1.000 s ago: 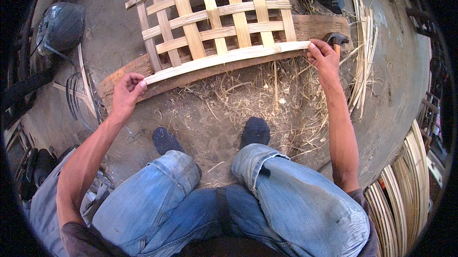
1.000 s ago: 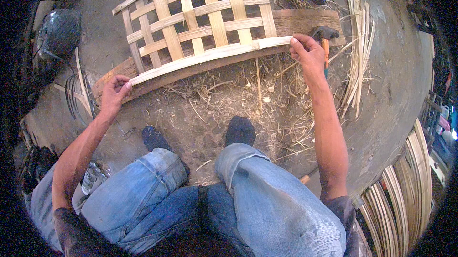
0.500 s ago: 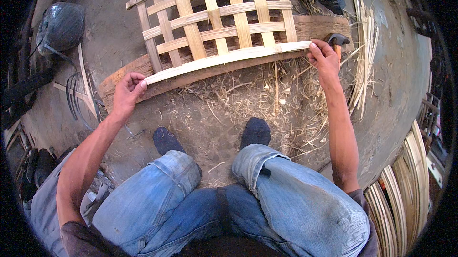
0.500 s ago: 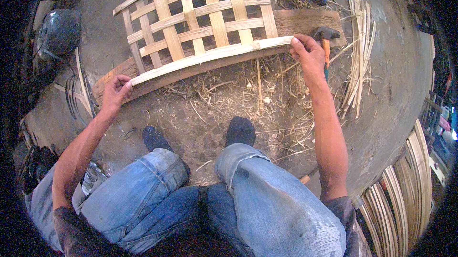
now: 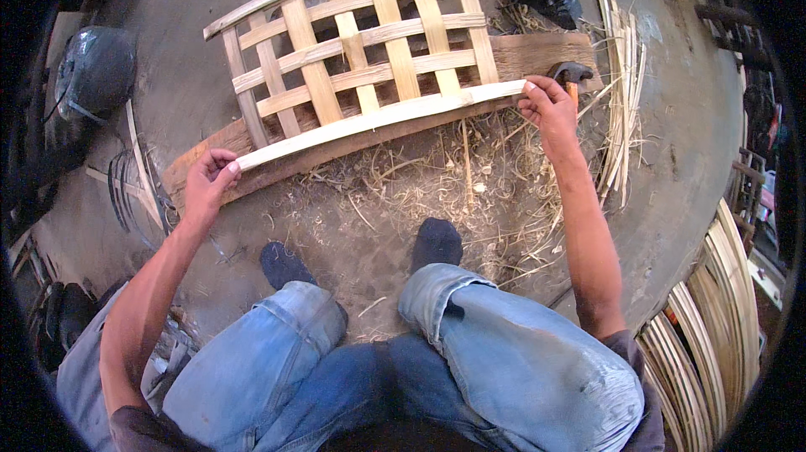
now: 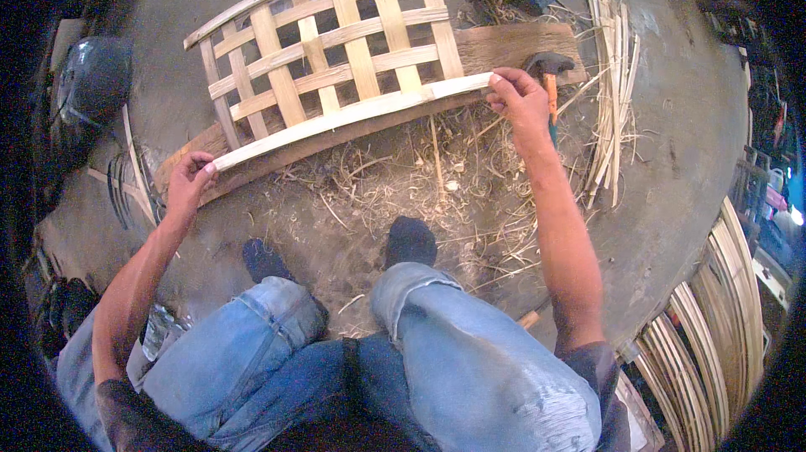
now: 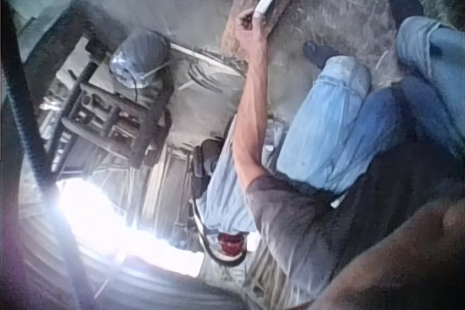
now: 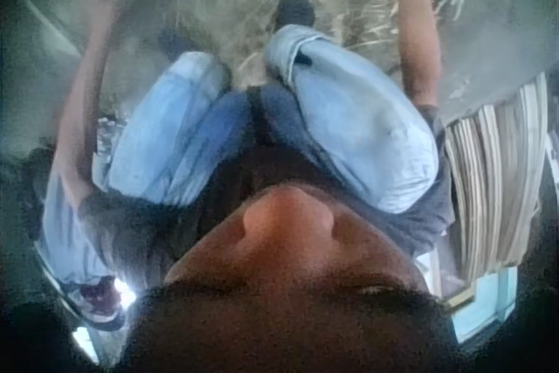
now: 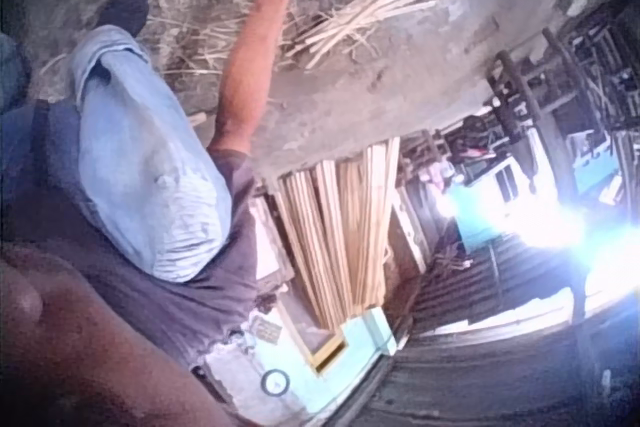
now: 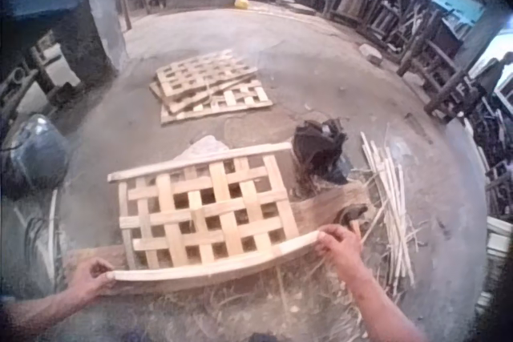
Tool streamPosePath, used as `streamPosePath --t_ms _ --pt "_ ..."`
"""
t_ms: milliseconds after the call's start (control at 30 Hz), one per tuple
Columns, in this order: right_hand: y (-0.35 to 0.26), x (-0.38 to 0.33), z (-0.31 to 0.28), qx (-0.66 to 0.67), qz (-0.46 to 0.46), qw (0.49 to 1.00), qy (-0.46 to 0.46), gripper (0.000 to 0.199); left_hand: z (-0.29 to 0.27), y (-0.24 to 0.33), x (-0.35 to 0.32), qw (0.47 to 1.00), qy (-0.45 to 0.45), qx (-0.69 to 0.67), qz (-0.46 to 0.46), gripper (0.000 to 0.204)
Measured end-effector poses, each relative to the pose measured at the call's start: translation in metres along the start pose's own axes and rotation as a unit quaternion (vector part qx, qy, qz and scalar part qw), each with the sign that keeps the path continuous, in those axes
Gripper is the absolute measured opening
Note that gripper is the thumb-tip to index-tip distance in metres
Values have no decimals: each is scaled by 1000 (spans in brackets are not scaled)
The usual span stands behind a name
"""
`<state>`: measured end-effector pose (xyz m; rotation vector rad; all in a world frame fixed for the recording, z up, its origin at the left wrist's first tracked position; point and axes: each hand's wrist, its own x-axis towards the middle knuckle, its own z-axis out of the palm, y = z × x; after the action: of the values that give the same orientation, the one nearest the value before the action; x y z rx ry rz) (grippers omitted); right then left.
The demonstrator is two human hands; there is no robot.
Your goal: The person assembles a wooden lattice panel by hand, fitting thin wooden strips into a grid pattern and securing them with a hammer and nails. The person adjusts the strips and hammers nails to fasten the frame.
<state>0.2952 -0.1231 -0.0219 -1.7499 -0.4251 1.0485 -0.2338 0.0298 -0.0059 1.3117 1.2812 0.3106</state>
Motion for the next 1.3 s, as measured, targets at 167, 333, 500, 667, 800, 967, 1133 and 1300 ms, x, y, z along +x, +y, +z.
streamPosePath --t_ms 167,333,500,667,800,967,1133,1300 --pt "-11 -7 4 -52 -11 998 18 26 2 8 -4 1000 14 -5 -28 19" --pt "-54 -6 6 -264 -296 909 125 21 -9 -2 -6 998 23 -25 -47 20" --pt "-149 47 9 -418 -497 757 77 16 -11 -4 2 999 9 -2 -36 21" --pt "-140 139 47 -700 -335 630 -6 16 -45 4 -13 995 52 86 -6 24" --pt "-130 160 44 -696 -302 650 -49 15 -51 -16 -18 994 102 29 7 30" --pt "-140 168 48 -677 -307 666 63 17 -99 -69 -40 993 104 63 -4 35" --pt "-147 146 38 -697 -170 694 63 18 -90 -27 -76 974 146 169 -41 45" --pt "-132 179 44 -649 -341 677 62 20 -122 -65 -87 986 109 105 -72 40"
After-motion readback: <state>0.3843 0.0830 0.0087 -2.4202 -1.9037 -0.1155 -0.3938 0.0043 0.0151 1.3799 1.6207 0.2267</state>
